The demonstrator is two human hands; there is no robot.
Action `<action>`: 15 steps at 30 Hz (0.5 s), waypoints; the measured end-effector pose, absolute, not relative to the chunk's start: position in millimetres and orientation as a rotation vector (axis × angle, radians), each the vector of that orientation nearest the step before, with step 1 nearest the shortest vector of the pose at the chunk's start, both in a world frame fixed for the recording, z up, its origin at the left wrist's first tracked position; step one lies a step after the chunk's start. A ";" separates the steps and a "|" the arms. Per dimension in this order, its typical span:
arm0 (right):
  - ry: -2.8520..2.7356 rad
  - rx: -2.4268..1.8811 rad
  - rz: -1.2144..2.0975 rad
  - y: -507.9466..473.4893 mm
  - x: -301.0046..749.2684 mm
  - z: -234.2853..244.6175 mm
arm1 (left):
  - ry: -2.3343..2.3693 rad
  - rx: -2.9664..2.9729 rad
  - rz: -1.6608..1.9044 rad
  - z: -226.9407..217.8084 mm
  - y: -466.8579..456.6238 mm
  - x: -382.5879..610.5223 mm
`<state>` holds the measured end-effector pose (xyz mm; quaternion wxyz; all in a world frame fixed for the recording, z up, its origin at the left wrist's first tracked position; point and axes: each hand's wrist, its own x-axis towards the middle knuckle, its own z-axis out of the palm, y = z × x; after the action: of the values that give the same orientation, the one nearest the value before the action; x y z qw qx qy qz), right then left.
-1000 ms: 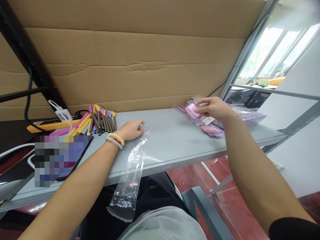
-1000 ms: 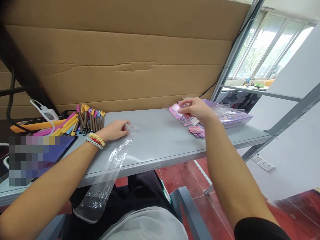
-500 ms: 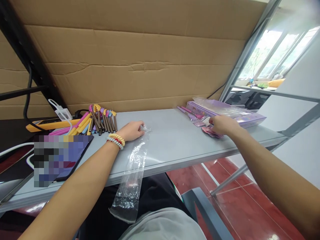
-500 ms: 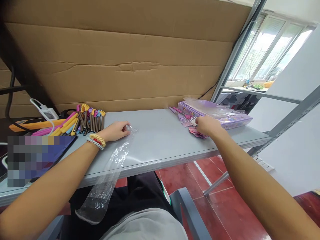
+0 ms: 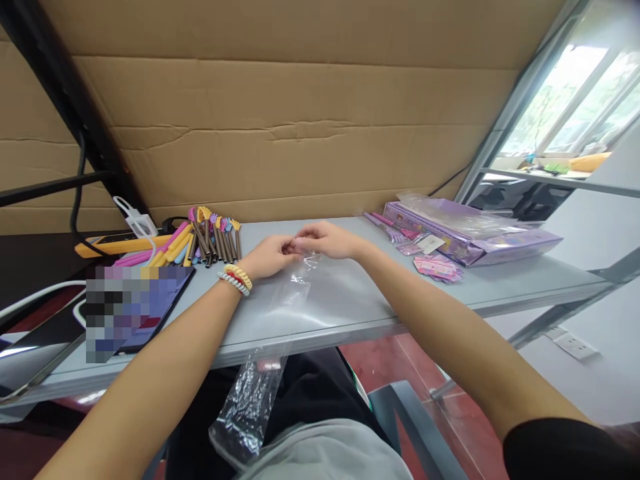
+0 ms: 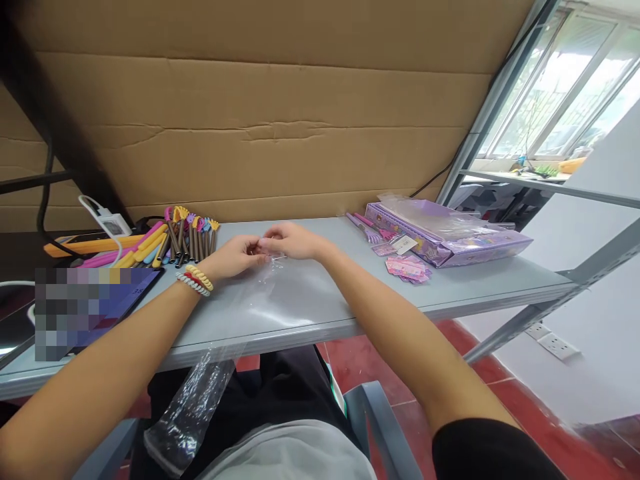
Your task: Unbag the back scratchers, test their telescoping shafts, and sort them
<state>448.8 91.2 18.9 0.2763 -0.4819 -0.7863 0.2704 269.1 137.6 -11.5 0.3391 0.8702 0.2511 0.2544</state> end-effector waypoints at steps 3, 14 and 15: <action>-1.996 -1.200 0.696 105.3 445.0 10.7 | 0.696 2.212 0.664 -12.6 141.2 266.3; -1.847 -1.197 0.676 101.1 448.0 -14.4 | 0.878 2.276 0.713 -17.8 146.5 267.2; -1.853 -1.213 0.715 101.1 448.3 -13.8 | 0.896 2.266 0.749 -16.5 146.3 267.1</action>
<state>448.3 101.1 -13.8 0.3960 -0.4785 -0.7312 0.2821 267.1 146.3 -16.5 0.2919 0.8501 0.3362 0.2811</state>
